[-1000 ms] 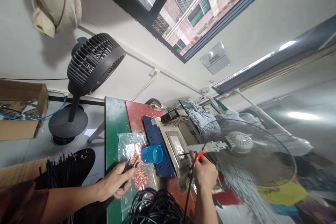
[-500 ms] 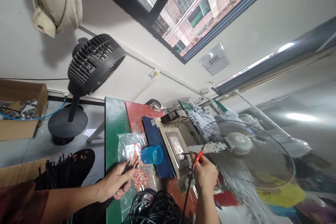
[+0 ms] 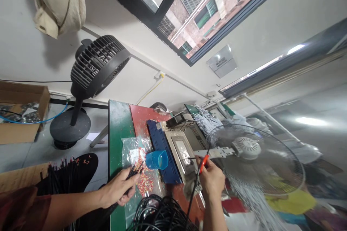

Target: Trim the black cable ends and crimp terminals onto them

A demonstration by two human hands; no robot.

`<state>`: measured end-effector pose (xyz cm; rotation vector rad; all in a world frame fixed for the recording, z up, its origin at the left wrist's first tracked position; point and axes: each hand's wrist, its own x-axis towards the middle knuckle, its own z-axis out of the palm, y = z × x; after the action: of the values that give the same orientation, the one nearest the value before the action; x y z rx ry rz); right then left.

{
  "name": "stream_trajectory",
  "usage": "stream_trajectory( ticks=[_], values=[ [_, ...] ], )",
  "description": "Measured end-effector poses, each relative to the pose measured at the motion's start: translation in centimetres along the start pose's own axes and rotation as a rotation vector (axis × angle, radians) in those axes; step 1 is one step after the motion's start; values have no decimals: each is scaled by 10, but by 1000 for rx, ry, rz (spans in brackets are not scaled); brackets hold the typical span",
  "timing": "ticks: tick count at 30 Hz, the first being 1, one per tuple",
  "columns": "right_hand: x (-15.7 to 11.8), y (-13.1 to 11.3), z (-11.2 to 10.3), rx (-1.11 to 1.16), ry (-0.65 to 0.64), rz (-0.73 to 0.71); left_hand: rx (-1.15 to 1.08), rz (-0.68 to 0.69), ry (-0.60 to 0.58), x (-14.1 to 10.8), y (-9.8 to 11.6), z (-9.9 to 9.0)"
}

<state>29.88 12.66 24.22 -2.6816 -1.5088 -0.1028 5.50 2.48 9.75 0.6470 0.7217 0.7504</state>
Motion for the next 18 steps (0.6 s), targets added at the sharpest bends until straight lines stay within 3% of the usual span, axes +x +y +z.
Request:
stream_trajectory(
  ticks=[18],
  values=[
    [1,0,1,-11,45,-11,8,-10,-1,-2,3,1]
  ],
)
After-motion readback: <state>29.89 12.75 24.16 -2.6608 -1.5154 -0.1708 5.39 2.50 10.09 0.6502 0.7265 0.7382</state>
